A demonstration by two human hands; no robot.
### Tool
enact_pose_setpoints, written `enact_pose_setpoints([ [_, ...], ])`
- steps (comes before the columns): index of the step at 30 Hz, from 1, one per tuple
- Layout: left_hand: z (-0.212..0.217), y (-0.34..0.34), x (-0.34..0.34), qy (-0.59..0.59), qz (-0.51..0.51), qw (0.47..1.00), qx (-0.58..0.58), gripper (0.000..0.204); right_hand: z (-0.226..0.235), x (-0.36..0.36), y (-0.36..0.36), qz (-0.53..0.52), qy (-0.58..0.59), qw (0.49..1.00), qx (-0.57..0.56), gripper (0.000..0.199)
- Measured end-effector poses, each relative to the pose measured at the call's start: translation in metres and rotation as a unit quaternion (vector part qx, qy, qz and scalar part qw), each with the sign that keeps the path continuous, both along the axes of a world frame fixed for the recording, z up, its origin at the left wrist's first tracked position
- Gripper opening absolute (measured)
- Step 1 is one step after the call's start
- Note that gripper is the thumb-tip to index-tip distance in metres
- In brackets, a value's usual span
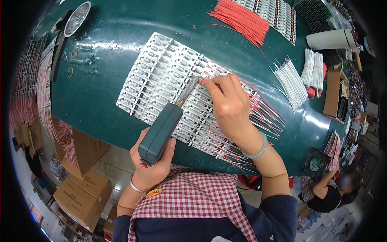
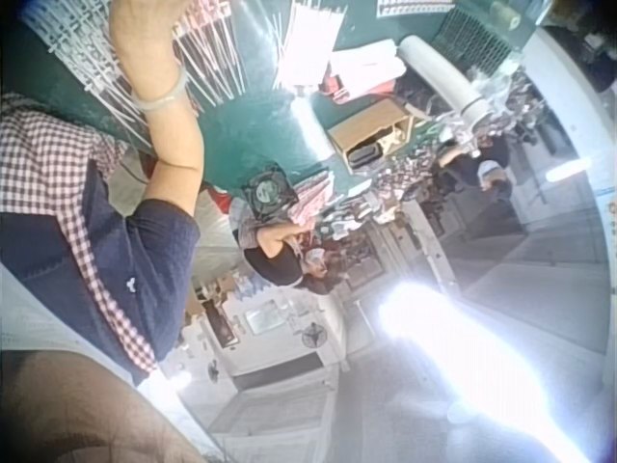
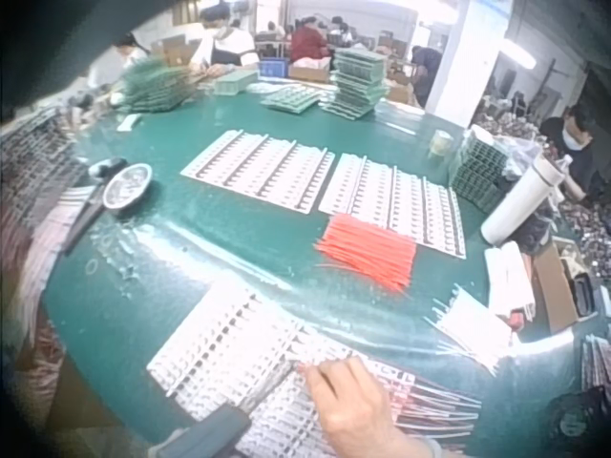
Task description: The person uses a soldering iron to attach red and white wires to a white plastic grid component on a green workbench. They repeatedly pick up individual wires, apply the soldering iron to the connection points, and place the finished wires into a pile on the table.
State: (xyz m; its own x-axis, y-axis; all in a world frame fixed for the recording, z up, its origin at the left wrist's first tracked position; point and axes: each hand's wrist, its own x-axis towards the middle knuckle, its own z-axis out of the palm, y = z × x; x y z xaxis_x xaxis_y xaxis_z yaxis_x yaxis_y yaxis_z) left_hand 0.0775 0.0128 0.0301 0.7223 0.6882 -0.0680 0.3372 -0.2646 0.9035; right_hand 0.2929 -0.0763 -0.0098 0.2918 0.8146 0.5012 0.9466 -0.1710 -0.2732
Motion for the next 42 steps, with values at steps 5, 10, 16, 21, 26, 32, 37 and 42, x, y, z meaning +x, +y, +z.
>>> enact_pose_setpoints([
  [5, 0.0, 0.001, 0.0, -0.002, -0.014, 0.999, 0.029, 0.021, 0.002, 0.001, 0.002, 0.006, 0.0, 1.0, -0.01, 0.026],
  [10, -0.001, 0.001, -0.001, -0.007, -0.006, 1.0, 0.018, 0.018, 0.005, 0.0, 0.002, 0.007, -0.003, 1.0, -0.016, 0.025],
  [16, -0.01, -0.003, -0.011, -0.009, 0.025, 1.0, -0.017, 0.017, 0.004, 0.001, 0.003, 0.007, -0.006, 1.0, -0.008, 0.024],
  [21, -0.009, -0.003, -0.008, -0.021, 0.018, 0.999, -0.035, 0.018, 0.003, 0.001, 0.003, 0.006, -0.005, 1.0, -0.009, 0.022],
  [26, 0.0, 0.001, 0.0, -0.003, -0.006, 1.0, 0.003, 0.019, 0.002, 0.001, 0.003, 0.002, -0.002, 1.0, -0.005, 0.022],
  [32, 0.001, 0.003, 0.001, -0.007, -0.012, 1.0, 0.014, 0.018, 0.001, 0.001, 0.003, 0.003, 0.001, 1.0, 0.0, 0.025],
  [37, 0.0, 0.003, 0.001, -0.02, -0.009, 1.0, 0.017, 0.017, 0.003, -0.003, 0.003, -0.018, 0.031, 0.999, -0.017, 0.028],
  [42, -0.006, 0.0, -0.007, 0.003, 0.0, 1.0, -0.002, 0.014, 0.002, -0.002, 0.003, -0.019, 0.025, 0.999, -0.009, 0.028],
])
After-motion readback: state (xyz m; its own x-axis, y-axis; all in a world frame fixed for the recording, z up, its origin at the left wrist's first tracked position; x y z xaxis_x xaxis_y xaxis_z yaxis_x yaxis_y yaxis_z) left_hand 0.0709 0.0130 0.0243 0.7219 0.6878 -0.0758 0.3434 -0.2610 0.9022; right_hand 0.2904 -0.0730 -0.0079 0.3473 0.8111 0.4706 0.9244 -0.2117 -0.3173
